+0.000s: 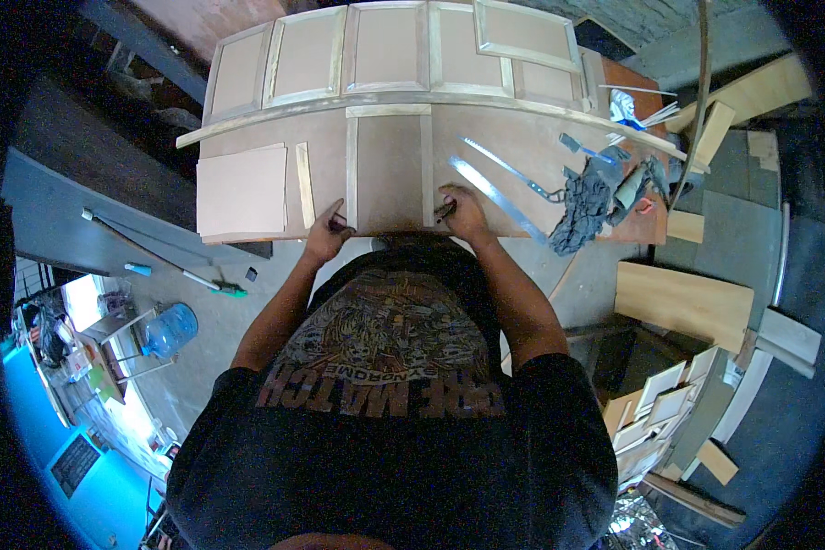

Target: Measure and assemble a wooden picture frame components.

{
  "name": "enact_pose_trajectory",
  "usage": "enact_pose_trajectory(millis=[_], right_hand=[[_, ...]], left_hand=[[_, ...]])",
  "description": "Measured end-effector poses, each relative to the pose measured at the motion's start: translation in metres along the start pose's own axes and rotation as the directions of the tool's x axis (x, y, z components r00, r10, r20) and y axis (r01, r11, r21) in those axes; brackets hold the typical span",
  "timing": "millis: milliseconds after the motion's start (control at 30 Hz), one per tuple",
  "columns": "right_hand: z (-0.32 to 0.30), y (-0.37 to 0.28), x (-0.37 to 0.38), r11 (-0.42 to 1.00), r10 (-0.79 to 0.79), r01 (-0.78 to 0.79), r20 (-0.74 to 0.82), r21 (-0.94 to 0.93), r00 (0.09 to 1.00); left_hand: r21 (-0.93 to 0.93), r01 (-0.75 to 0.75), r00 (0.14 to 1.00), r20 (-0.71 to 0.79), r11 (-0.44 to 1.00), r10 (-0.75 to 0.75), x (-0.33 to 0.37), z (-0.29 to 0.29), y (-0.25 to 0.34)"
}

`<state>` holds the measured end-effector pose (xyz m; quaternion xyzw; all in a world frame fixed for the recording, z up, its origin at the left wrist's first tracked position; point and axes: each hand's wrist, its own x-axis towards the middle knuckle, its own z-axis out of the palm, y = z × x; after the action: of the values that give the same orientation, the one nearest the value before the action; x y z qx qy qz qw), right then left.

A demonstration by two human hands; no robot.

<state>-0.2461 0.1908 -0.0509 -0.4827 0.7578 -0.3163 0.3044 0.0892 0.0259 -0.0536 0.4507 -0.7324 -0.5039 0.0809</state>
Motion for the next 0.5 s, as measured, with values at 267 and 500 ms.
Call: enact_pose_trajectory(millis=[267,500], right_hand=[[0.003,0.000,0.003,0.999,0.042,-0.042,0.006,0.034,0.999],[0.004,-0.001,0.004,1.000,0.024,-0.023,-0.034,0.005,0.999]], left_hand=[[-0.116,0.062,0.996,-0.053,0.991,-0.069,0.004,-0.010,-0.028],[0.327,0.286,0.767,-0.642,0.901,-0.011,-0.015,-0.025,-0.001]])
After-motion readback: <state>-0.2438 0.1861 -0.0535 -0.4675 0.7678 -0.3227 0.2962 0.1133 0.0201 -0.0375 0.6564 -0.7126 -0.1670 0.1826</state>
